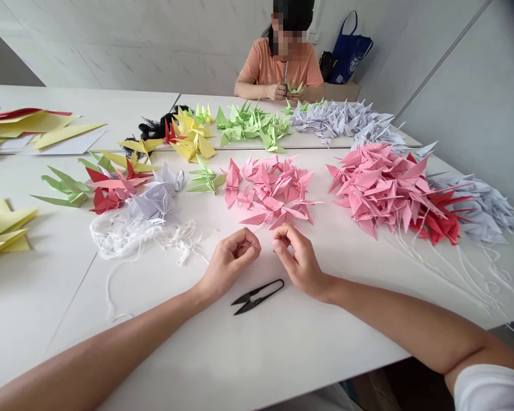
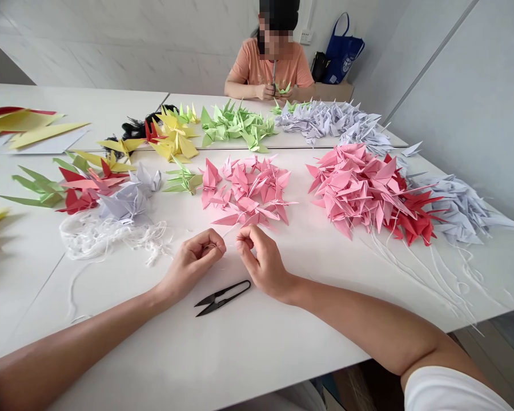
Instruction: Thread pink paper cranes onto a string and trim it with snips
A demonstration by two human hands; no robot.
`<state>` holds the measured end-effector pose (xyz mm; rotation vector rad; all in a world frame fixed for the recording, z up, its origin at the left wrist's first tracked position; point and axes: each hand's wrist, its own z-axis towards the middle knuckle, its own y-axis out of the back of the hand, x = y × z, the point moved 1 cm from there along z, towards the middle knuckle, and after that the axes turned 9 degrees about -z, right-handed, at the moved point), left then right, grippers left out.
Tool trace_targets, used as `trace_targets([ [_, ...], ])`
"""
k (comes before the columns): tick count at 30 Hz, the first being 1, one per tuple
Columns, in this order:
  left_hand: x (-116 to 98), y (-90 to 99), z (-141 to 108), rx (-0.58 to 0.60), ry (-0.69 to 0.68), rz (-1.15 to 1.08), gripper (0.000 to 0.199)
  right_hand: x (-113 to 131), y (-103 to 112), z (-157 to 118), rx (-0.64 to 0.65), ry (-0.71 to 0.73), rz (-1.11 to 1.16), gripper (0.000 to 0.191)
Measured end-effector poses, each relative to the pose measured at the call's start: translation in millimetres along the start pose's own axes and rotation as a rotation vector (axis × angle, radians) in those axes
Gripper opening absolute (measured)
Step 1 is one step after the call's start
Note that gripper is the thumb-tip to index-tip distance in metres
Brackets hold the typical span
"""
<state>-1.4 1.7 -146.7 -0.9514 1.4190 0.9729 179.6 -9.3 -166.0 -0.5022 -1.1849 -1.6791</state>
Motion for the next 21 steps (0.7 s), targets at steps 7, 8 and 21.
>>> trace_targets([
  [7, 1, 3.0, 3, 0.042, 0.023, -0.075, 0.018, -9, 5, 6, -0.018, 0.231, -0.216, 0.02],
  [8, 1, 2.8, 3, 0.045, 0.005, -0.069, 0.017, -9, 5, 7, -0.012, 0.25, -0.224, 0.02],
  [21, 1, -0.1, -2, 0.085, -0.082, 0.063, 0.023, -9, 7, 11, -0.107, 0.051, -0.043, 0.013],
])
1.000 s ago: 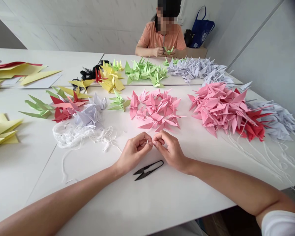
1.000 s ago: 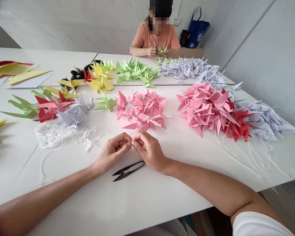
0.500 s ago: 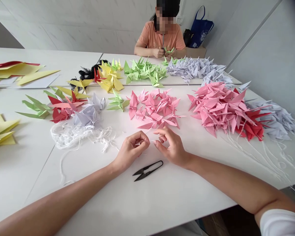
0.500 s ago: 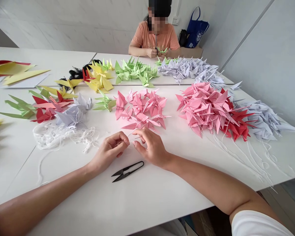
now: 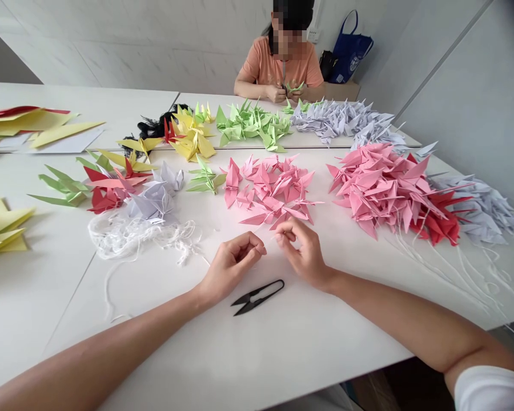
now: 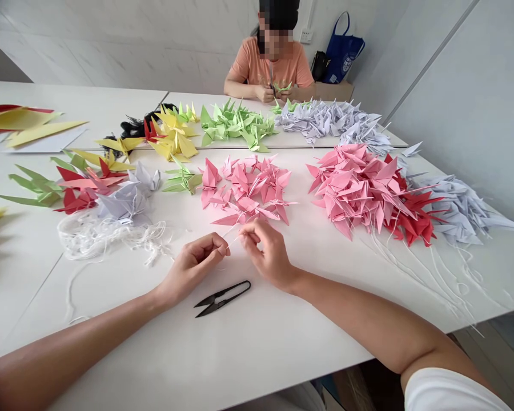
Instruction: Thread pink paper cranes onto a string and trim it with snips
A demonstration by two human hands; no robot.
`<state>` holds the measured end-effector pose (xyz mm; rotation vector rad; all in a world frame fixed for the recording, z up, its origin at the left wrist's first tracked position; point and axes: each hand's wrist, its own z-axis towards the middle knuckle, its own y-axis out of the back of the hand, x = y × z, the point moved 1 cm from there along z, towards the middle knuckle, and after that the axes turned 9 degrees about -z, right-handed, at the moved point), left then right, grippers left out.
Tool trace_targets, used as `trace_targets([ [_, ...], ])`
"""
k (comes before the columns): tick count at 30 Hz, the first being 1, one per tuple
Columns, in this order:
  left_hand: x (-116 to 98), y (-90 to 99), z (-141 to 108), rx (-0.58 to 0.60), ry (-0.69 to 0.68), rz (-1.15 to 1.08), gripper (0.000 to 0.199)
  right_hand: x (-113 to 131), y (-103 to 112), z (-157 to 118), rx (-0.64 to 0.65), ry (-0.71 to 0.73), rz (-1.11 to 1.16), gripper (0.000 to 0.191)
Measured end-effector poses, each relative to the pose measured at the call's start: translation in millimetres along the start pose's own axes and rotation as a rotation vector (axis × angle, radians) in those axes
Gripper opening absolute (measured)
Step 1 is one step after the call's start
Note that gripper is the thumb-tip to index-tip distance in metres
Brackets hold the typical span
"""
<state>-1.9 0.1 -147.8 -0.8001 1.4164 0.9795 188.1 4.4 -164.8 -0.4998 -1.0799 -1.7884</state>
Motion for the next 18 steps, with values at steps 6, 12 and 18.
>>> trace_targets([
  [6, 0, -11.7, -22, 0.415, -0.448, 0.386, 0.019, -19, 3, 11, -0.265, -0.194, 0.152, 0.018],
  [12, 2, -19.6, -31, 0.517, -0.887, 0.739, 0.018, -23, 11, 18, -0.362, -0.129, 0.143, 0.014],
  [18, -3, -4.9, -18, 0.123, -0.491, 0.463, 0.013, -5, 11, 3, -0.197, 0.178, 0.004, 0.008],
])
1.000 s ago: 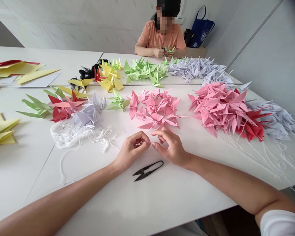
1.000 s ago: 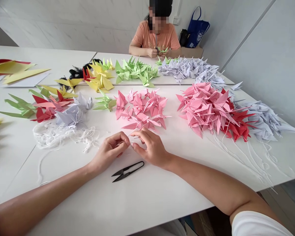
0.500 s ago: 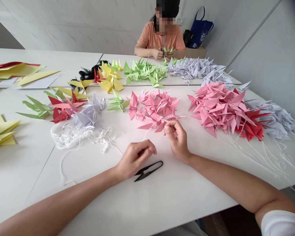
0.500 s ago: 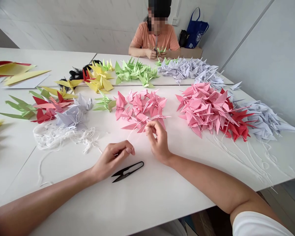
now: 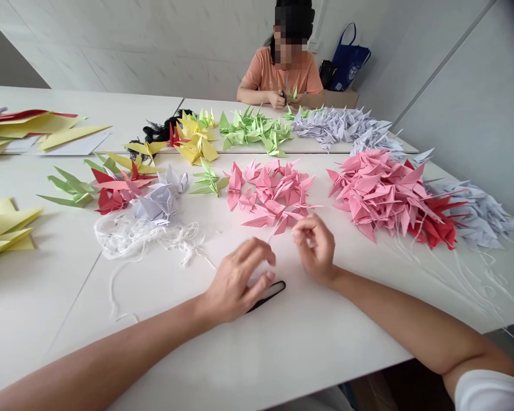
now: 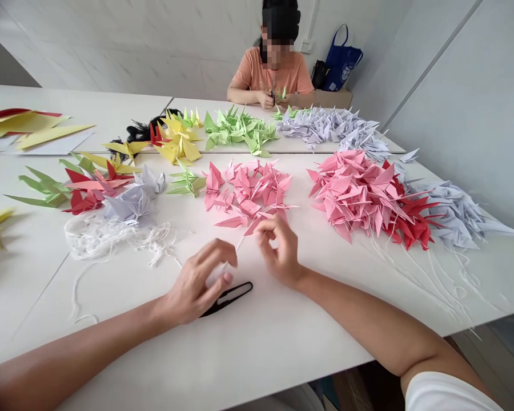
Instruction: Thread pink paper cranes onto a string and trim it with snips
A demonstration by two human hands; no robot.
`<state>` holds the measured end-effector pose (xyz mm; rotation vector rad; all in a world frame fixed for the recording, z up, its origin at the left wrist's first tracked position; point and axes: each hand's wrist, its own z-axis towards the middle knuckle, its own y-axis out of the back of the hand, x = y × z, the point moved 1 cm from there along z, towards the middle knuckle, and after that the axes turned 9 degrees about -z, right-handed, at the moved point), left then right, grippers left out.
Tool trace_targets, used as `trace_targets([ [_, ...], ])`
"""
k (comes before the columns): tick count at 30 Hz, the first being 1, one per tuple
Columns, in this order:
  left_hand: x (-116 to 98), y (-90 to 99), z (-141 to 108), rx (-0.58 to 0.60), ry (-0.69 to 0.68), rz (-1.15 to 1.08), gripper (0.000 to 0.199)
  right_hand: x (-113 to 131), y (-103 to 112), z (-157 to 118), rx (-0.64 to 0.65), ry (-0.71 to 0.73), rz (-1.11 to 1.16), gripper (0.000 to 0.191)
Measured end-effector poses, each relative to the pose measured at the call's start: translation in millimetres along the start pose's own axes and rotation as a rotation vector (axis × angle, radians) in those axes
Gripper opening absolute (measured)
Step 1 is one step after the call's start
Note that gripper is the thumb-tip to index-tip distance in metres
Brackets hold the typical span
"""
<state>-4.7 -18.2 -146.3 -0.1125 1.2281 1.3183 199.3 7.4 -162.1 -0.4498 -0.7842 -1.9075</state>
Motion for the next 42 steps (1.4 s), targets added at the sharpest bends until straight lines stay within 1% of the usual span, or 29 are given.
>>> trace_targets([
  [1, 0, 1.4, 0, -0.082, 0.064, -0.066, 0.016, 3, -2, -4, 0.065, 0.074, -0.005, 0.008],
  [2, 0, 1.8, 1, -0.137, 0.101, -0.136, 0.021, 6, -4, -7, 0.127, 0.155, -0.013, 0.008],
  [3, -1, 1.2, 0, -0.152, 0.119, -0.209, 0.026, 8, -6, -10, 0.173, 0.243, -0.034, 0.009],
  [4, -3, -0.1, 0, -0.135, 0.131, -0.284, 0.028, 10, -8, -12, 0.2, 0.328, -0.073, 0.009],
  [6, -6, -3.4, 0, -0.068, 0.176, -0.439, 0.027, 12, -10, -15, 0.207, 0.466, -0.18, 0.009],
  [8, -8, -5.9, 0, -0.015, 0.274, -0.563, 0.026, 14, -12, -16, 0.193, 0.521, -0.27, 0.008],
  [10, -7, -6.9, 1, 0.02, 0.387, -0.599, 0.026, 16, -12, -15, 0.19, 0.505, -0.284, 0.009],
  [12, -4, -6.2, 1, 0.028, 0.451, -0.575, 0.026, 17, -12, -14, 0.194, 0.467, -0.263, 0.01],
  [13, -2, -5.5, 1, 0.014, 0.467, -0.562, 0.025, 17, -12, -14, 0.197, 0.442, -0.241, 0.01],
  [16, 2, -2.5, 3, -0.096, 0.506, -0.529, 0.025, 18, -11, -12, 0.194, 0.356, -0.129, 0.012],
  [19, 7, 0.0, 5, -0.194, 0.548, -0.47, 0.031, 19, -7, -9, 0.13, 0.288, -0.027, 0.012],
  [20, 9, 0.4, 6, -0.211, 0.568, -0.467, 0.028, 19, -6, -9, 0.1, 0.271, -0.012, 0.011],
  [22, 13, 0.6, 7, -0.252, 0.592, -0.484, 0.017, 20, -3, -8, 0.045, 0.248, 0.0, 0.011],
  [23, 15, 0.8, 8, -0.286, 0.577, -0.484, 0.014, 20, -2, -8, 0.029, 0.242, 0.008, 0.011],
  [24, 17, 1.0, 8, -0.327, 0.541, -0.464, 0.016, 20, -1, -9, 0.024, 0.251, 0.015, 0.01],
  [27, 21, 2.2, 6, -0.446, 0.385, -0.3, 0.033, 21, -3, -11, 0.054, 0.363, -0.007, 0.01],
  [29, 19, 2.6, 3, -0.482, 0.295, -0.211, 0.045, 22, -5, -12, 0.075, 0.444, -0.044, 0.01],
  [31, 14, 2.1, 1, -0.497, 0.19, -0.234, 0.042, 22, -6, -12, 0.071, 0.49, -0.067, 0.01],
  [33, 10, 0.5, 0, -0.479, 0.122, -0.355, 0.034, 23, -6, -11, 0.062, 0.544, -0.075, 0.012],
  [34, 9, -0.4, 0, -0.472, 0.123, -0.42, 0.034, 23, -5, -11, 0.061, 0.572, -0.081, 0.014],
  [36, 11, -1.1, 2, -0.48, 0.176, -0.489, 0.045, 24, -5, -11, 0.066, 0.61, -0.093, 0.016],
  [37, 13, -0.3, 2, -0.498, 0.203, -0.473, 0.051, 24, -5, -11, 0.068, 0.619, -0.096, 0.016],
  [38, 15, 1.3, 3, -0.513, 0.227, -0.42, 0.053, 24, -5, -11, 0.067, 0.616, -0.095, 0.015],
  [39, 16, 3.4, 4, -0.513, 0.235, -0.34, 0.047, 24, -5, -11, 0.062, 0.604, -0.092, 0.015],
  [40, 17, 5.8, 5, -0.494, 0.231, -0.241, 0.035, 23, -5, -12, 0.06, 0.586, -0.086, 0.014],
  [41, 16, 7.8, 6, -0.454, 0.216, -0.143, 0.021, 22, -6, -12, 0.061, 0.562, -0.077, 0.013],
  [42, 14, 9.2, 5, -0.415, 0.168, -0.07, 0.015, 21, -6, -12, 0.067, 0.534, -0.066, 0.012],
])
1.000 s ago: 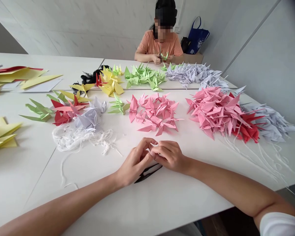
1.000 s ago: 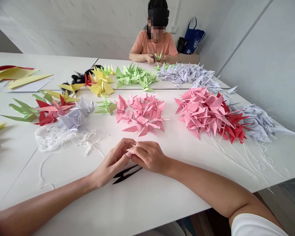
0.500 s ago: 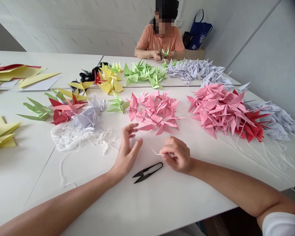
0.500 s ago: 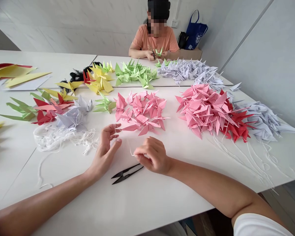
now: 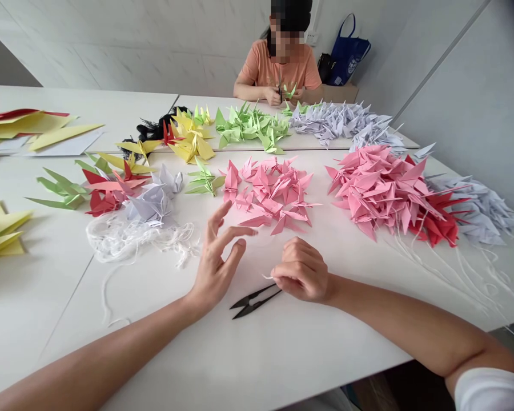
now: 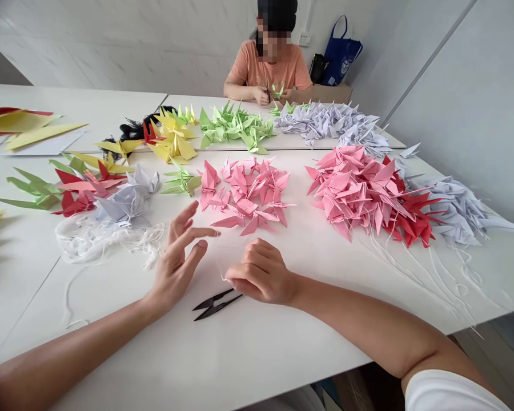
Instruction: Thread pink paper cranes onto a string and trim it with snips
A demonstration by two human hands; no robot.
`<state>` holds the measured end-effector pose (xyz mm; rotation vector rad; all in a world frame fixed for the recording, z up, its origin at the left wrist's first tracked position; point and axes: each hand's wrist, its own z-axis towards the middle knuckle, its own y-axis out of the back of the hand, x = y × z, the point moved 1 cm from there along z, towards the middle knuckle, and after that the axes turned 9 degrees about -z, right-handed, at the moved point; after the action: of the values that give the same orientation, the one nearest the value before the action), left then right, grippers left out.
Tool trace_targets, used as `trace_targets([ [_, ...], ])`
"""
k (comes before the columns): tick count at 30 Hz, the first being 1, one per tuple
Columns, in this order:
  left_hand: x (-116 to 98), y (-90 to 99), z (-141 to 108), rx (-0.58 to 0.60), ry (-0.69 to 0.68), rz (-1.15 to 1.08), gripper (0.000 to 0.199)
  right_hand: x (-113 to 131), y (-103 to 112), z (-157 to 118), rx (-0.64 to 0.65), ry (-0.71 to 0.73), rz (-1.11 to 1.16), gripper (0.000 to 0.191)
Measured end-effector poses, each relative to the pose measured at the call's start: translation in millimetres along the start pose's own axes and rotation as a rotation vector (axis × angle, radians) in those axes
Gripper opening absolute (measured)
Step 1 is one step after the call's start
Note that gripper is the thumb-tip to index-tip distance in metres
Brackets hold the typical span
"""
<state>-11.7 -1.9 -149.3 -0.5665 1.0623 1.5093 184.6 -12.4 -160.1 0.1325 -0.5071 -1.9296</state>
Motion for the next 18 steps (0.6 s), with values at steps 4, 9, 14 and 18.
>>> trace_targets([
  [4, -9, -3.8, -8, 0.13, -0.04, -0.186, 0.014, -4, -2, -1, 0.007, -0.084, 0.026, 0.01],
  [9, -10, -8.6, -7, 0.044, 0.049, -0.126, 0.03, -6, -3, -1, 0.016, -0.125, 0.025, 0.01],
  [14, 1, -2.4, 5, -0.024, 0.352, -0.396, 0.006, -5, -2, 0, 0.023, -0.18, 0.031, 0.01],
  [18, 4, -3.0, 3, -0.076, 0.266, -0.352, 0.046, -5, 0, 3, 0.029, -0.238, 0.024, 0.008],
])
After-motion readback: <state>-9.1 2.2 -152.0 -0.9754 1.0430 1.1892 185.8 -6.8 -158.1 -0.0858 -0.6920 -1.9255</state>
